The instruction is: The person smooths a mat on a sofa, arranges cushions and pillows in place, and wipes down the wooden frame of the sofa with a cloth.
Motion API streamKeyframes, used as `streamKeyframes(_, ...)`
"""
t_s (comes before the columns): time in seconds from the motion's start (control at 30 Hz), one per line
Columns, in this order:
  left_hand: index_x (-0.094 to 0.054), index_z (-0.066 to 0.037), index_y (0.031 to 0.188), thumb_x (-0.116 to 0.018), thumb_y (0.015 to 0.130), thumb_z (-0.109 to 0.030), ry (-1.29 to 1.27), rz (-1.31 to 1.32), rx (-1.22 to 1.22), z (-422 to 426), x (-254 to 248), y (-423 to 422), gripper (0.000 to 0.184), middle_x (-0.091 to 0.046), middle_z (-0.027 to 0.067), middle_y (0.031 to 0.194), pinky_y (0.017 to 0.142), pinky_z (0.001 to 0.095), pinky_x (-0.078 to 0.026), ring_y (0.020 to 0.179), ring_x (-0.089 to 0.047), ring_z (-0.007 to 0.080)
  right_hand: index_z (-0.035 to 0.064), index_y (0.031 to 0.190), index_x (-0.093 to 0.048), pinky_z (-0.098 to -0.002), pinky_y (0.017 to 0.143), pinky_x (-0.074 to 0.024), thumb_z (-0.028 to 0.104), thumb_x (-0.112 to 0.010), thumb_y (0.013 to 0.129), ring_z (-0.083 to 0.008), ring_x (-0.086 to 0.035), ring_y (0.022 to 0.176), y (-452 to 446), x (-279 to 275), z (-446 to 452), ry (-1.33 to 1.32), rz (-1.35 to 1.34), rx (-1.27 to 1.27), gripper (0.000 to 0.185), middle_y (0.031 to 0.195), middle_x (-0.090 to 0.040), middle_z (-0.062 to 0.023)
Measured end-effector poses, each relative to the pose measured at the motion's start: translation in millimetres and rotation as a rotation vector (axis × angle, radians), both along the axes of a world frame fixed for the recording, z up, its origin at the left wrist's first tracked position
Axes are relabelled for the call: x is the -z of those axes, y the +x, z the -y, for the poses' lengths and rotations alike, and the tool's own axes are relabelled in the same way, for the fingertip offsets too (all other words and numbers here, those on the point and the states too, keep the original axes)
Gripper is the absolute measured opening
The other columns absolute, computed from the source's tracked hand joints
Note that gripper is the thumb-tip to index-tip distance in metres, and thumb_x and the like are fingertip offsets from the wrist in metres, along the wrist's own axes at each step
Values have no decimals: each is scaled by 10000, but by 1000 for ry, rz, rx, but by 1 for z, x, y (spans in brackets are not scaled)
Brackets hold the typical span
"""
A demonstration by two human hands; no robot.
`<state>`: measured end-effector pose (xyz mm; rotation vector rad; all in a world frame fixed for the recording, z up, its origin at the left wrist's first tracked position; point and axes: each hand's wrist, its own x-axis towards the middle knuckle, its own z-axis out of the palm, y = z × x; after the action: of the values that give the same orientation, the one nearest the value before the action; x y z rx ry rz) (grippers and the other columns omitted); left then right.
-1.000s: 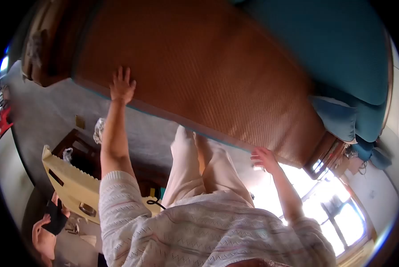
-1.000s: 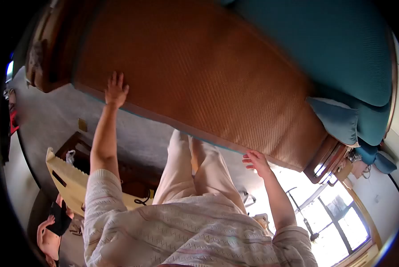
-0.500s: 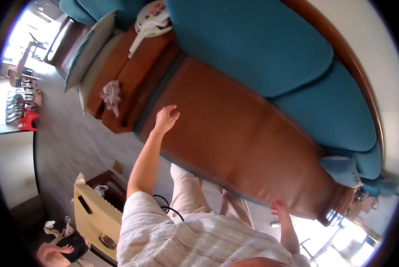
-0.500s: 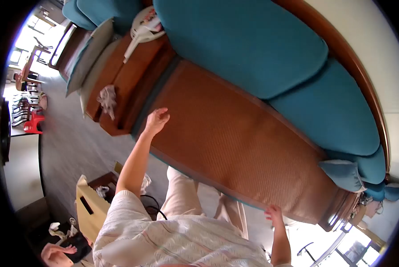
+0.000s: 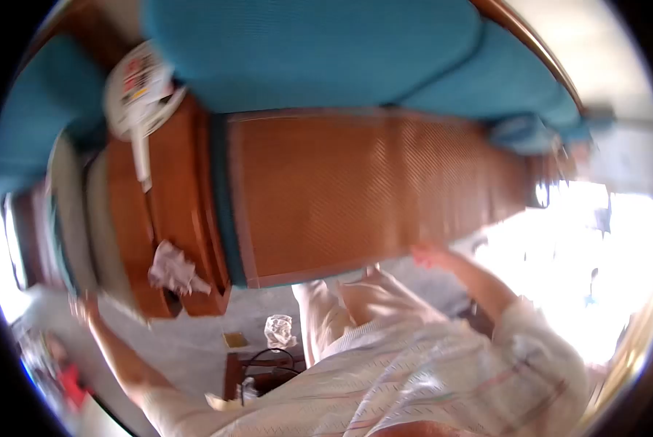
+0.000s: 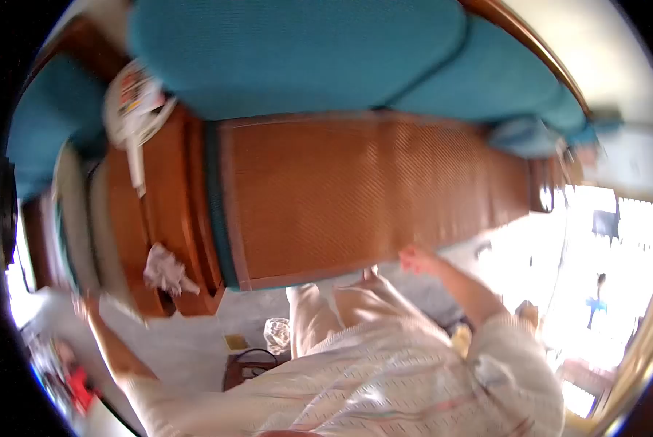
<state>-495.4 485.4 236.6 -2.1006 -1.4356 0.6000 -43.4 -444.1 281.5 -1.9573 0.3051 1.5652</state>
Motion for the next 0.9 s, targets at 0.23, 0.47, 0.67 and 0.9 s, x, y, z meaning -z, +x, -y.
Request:
streamKeyframes(0.23, -407, -88, 1216, -572, 730, -409, -48, 539, -448, 18, -1, 2, 605, -492, 179, 1158, 880, 445, -378, 1080, -462, 318, 108, 1011, -568, -273, 487, -479, 303, -542, 804, -112, -618, 694, 3, -25, -23, -249, 49, -42, 286, 848, -622, -29)
streamKeyframes(0.47, -504, -63, 1081, -411, 825, -340, 115, 418, -146, 26, -40, 8, 388, -580, 158, 998, 714, 453, -448, 903, -559, 345, 110, 1007, -579, -280, 504, -490, 287, -533, 805, -111, -620, 689, 0, -33, -23, -278, 48, -74, 273, 849, -624, -23)
streamKeyframes(0.67, -539, -93, 1085, -369, 861, -280, 320, 535, 180, 41, -206, 80, 338, -607, 131, 975, 654, 450, -471, 800, -590, 360, 96, 1009, -582, -274, 466, -479, 275, -520, 807, -109, -621, 682, 8, -30, -25, -192, 87, -148, 277, 826, -621, -32)
streamKeyframes(0.9, -552, -90, 1075, -407, 878, -305, 520, 808, 333, 180, -432, 204, 326, -590, 105, 1015, 755, 388, -440, 893, -566, 298, 75, 1018, -565, -268, 483, -482, 275, -511, 832, -120, -617, 693, 33, -22, -1, -9, 115, -93, 279, 863, -609, -41)
